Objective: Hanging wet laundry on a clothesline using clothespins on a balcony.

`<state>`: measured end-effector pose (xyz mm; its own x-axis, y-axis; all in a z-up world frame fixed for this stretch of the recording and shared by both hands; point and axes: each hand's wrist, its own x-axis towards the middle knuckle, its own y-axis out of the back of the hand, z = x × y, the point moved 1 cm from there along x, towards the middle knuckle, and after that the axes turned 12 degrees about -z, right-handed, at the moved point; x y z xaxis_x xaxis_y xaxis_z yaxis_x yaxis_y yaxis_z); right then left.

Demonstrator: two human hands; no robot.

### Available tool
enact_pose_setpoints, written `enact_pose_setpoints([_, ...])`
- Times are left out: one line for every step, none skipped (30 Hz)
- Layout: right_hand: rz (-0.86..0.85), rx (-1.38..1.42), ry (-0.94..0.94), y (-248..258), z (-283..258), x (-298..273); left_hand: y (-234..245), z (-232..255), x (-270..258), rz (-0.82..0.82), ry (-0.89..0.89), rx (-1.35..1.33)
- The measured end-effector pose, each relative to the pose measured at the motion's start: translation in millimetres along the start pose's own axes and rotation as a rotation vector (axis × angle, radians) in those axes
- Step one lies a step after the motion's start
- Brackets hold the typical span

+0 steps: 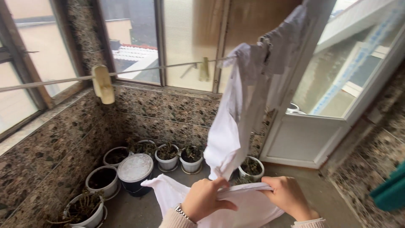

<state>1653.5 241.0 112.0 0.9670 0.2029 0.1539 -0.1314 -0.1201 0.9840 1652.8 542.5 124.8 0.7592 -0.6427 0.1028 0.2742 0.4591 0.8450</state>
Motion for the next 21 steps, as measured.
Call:
enact_pose_setpoints([0.001, -0.001, -0.015, -3, 13, -13, -13, -4, -1, -0.009, -0.012, -0.001])
enact_pose_setpoints([0.012, -0.023, -0.031, -6, 25, -28, -26, -9, -3, -0.023, 0.023, 0.096])
enact_pose_setpoints([0.024, -0.045, -0.045, -10, 38, -42, -40, -13, -5, -0.035, 0.059, 0.195])
enact_pose_setpoints([0.027, -0.044, -0.058, -9, 45, -59, -47, -12, -8, -0.042, 0.047, 0.197])
enact_pose_setpoints([0.053, -0.080, -0.075, -7, 52, -75, -54, -11, -12, -0.046, 0.088, 0.236])
enact_pose_setpoints([0.078, -0.116, -0.091, -5, 58, -91, -61, -10, -16, -0.049, 0.130, 0.276])
enact_pose_setpoints([0.079, -0.117, -0.100, 5, 58, -107, -65, -4, -21, -0.053, 0.121, 0.276])
enact_pose_setpoints([0.042, -0.107, -0.140, 14, 59, -124, -70, 2, -27, -0.057, 0.167, 0.288])
enact_pose_setpoints([0.005, -0.095, -0.179, 23, 59, -140, -74, 8, -33, -0.060, 0.212, 0.301])
enact_pose_setpoints([0.006, -0.095, -0.188, 30, 62, -157, -77, 12, -39, -0.064, 0.204, 0.302])
enact_pose_setpoints([-0.015, -0.096, -0.261, 38, 66, -174, -79, 15, -46, -0.067, 0.306, 0.323])
enact_pose_setpoints([-0.034, -0.096, -0.333, 45, 70, -191, -81, 18, -53, -0.070, 0.407, 0.344])
enact_pose_setpoints([-0.034, -0.098, -0.339, 50, 75, -207, -86, 23, -62, -0.071, 0.401, 0.343])
enact_pose_setpoints([-0.109, -0.084, -0.380, 55, 81, -222, -90, 28, -72, -0.048, 0.415, 0.321])
enact_pose_setpoints([-0.180, -0.067, -0.421, 59, 86, -237, -93, 32, -81, -0.023, 0.427, 0.302])
enact_pose_setpoints([-0.177, -0.068, -0.427, 62, 84, -251, -98, 42, -88, -0.024, 0.421, 0.303])
enact_pose_setpoints([-0.216, -0.032, -0.455, 67, 84, -263, -101, 52, -95, -0.005, 0.439, 0.305])
enact_pose_setpoints([-0.255, 0.005, -0.484, 72, 83, -274, -104, 63, -101, 0.014, 0.456, 0.307])
enact_pose_setpoints([-0.253, 0.005, -0.481, 69, 93, -285, -109, 65, -108, 0.017, 0.457, 0.309])
enact_pose_setpoints([-0.274, 0.001, -0.497, 67, 103, -296, -113, 67, -114, 0.031, 0.483, 0.318])
enact_pose_setpoints([-0.300, 0.001, -0.515, 63, 111, -308, -118, 69, -122, 0.039, 0.509, 0.328])
